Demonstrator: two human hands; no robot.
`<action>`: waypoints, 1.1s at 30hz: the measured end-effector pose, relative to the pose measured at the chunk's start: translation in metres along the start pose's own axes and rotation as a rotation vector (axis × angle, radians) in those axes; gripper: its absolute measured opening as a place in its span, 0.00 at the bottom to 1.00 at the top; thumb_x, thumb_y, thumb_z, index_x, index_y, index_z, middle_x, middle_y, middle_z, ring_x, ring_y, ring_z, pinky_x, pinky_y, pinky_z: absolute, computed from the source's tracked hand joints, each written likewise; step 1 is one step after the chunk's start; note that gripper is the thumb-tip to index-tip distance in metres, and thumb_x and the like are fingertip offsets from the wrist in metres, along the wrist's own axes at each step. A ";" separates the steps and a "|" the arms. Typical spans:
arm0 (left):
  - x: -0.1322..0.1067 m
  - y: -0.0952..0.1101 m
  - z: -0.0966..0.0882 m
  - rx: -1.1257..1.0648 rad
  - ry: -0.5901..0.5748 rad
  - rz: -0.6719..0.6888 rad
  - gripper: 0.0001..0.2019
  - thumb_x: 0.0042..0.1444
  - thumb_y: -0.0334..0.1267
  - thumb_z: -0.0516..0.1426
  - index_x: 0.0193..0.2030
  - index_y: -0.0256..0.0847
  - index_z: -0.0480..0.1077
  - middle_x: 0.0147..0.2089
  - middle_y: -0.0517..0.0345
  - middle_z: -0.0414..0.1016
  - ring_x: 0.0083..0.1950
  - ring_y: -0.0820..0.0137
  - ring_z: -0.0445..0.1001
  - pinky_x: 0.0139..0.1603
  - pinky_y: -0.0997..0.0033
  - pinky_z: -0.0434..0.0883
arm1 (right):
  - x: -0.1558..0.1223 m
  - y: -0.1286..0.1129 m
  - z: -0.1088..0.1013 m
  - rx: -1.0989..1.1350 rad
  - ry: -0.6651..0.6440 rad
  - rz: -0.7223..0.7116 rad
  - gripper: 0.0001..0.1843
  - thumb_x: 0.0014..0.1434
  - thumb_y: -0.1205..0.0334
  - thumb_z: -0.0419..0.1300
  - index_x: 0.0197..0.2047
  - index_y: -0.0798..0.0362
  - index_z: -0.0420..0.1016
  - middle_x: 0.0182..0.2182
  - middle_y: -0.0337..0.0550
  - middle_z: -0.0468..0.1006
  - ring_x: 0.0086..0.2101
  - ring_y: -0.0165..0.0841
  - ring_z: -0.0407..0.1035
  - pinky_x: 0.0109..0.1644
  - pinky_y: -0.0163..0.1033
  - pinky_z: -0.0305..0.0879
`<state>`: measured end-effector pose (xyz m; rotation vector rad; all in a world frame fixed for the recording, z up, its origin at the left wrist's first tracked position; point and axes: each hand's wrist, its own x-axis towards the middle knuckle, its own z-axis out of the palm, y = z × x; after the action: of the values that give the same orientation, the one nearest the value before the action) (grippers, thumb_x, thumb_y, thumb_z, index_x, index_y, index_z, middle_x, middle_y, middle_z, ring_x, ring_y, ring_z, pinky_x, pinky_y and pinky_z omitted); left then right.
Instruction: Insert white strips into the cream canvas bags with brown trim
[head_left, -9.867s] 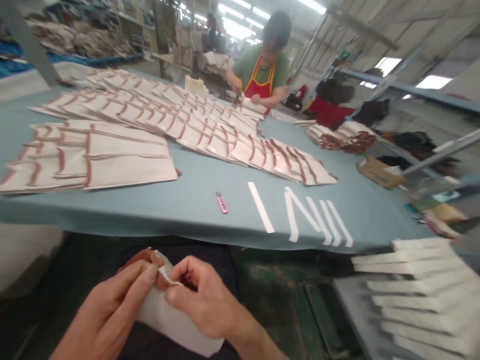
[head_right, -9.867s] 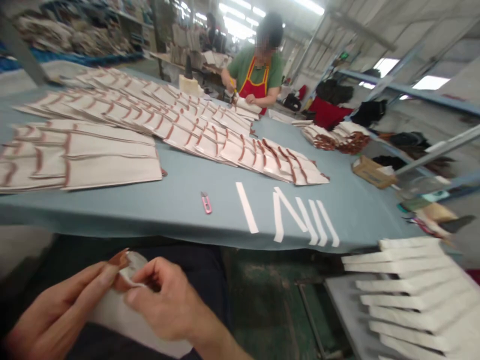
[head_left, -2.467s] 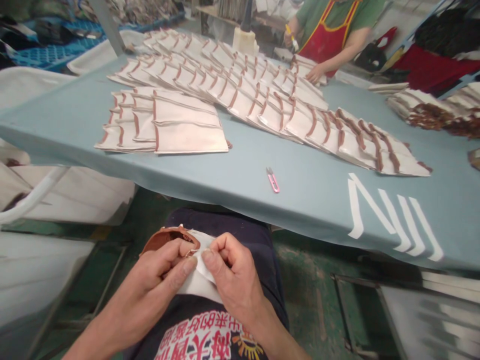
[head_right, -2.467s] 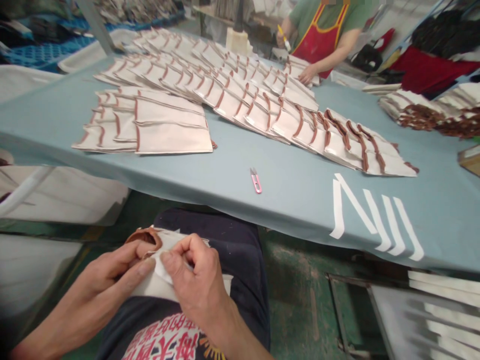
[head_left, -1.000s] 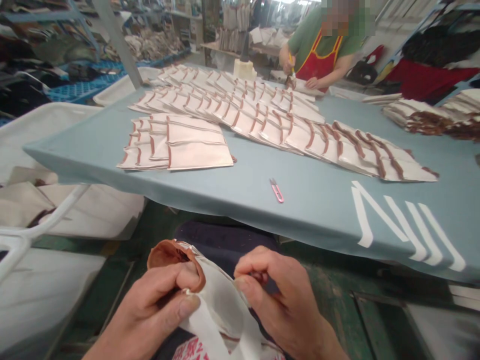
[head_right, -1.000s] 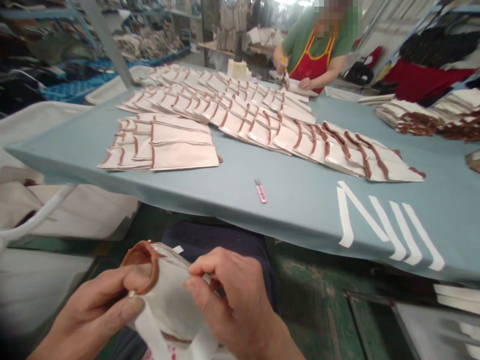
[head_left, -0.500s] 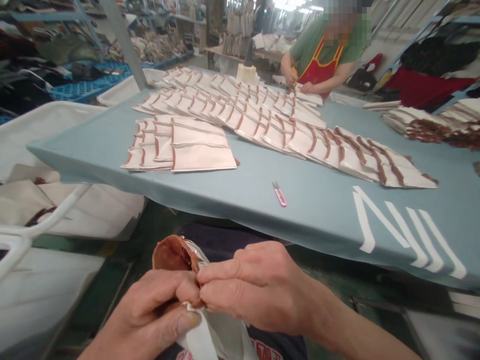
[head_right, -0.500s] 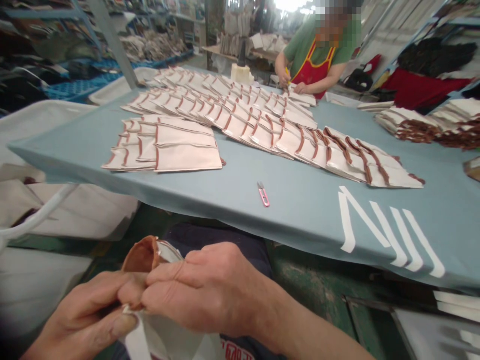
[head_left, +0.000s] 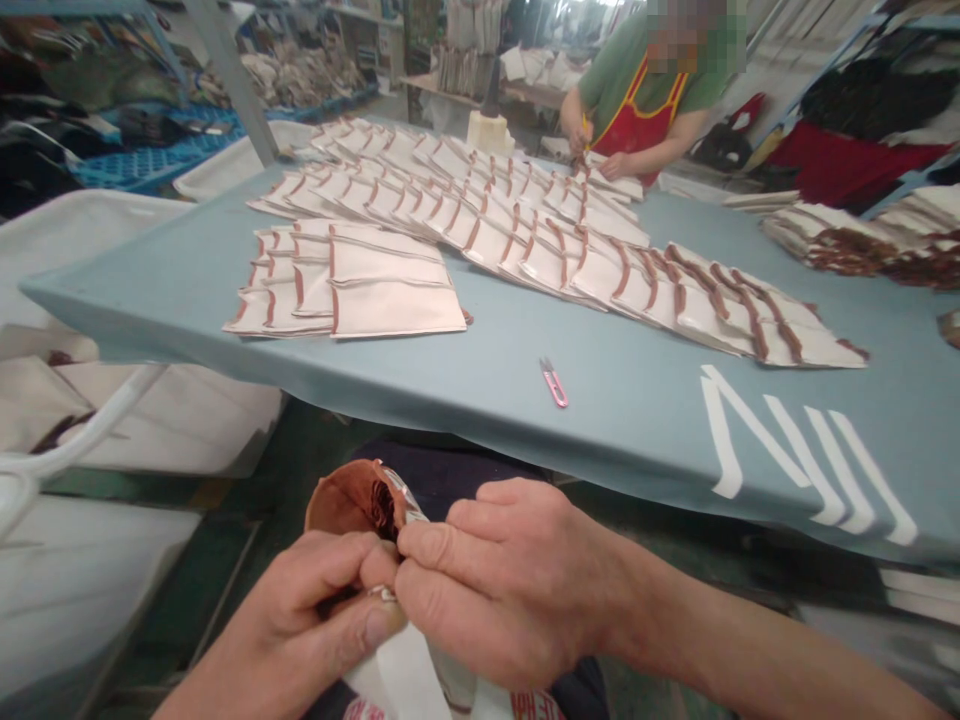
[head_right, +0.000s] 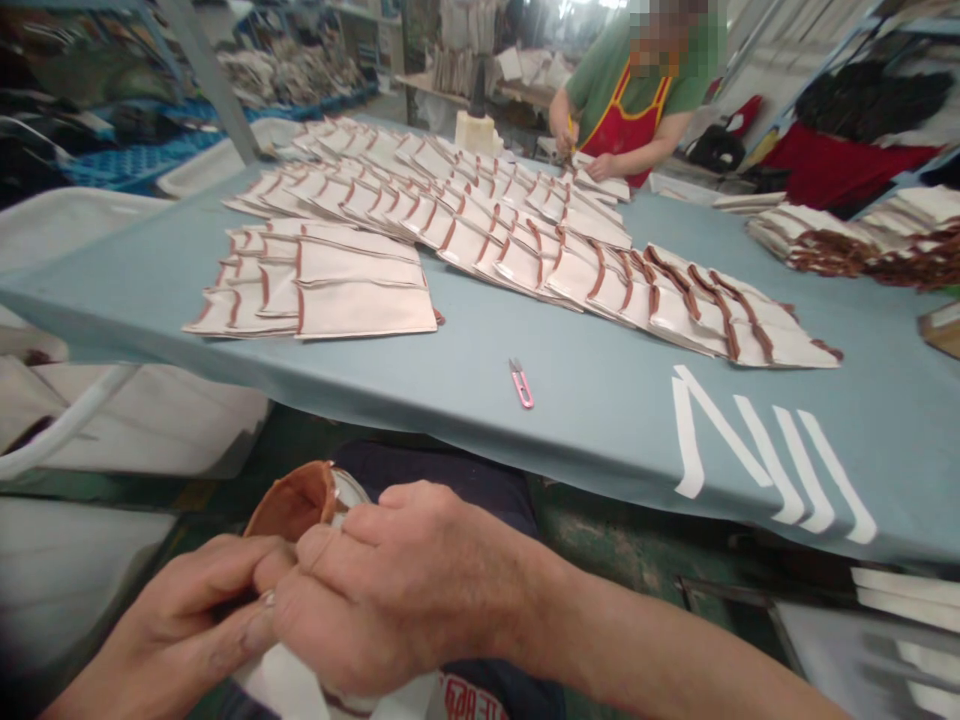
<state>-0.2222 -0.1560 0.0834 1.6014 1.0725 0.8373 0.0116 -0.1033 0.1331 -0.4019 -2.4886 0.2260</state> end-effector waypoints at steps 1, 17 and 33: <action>0.000 -0.001 0.001 -0.012 -0.009 -0.012 0.28 0.73 0.58 0.62 0.25 0.42 0.72 0.22 0.64 0.69 0.25 0.73 0.65 0.27 0.76 0.63 | -0.001 0.002 0.002 0.024 0.011 0.017 0.21 0.76 0.70 0.54 0.30 0.49 0.75 0.27 0.39 0.82 0.24 0.31 0.67 0.24 0.43 0.52; 0.001 -0.010 0.016 -0.277 -0.017 -0.238 0.32 0.68 0.66 0.63 0.27 0.39 0.71 0.24 0.66 0.60 0.26 0.75 0.54 0.26 0.77 0.56 | -0.010 0.025 0.016 0.285 -0.068 0.246 0.11 0.64 0.67 0.55 0.31 0.49 0.72 0.26 0.36 0.79 0.27 0.31 0.71 0.31 0.37 0.59; 0.032 0.024 0.022 0.333 0.113 0.042 0.16 0.67 0.37 0.52 0.25 0.44 0.63 0.21 0.69 0.64 0.20 0.76 0.64 0.20 0.79 0.59 | 0.010 0.023 0.002 0.147 -0.443 0.512 0.10 0.70 0.66 0.60 0.35 0.53 0.79 0.32 0.42 0.84 0.31 0.34 0.70 0.32 0.40 0.46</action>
<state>-0.1844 -0.1364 0.1008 1.8756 1.3158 0.8160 0.0084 -0.0782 0.1312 -1.0164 -2.7197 0.7699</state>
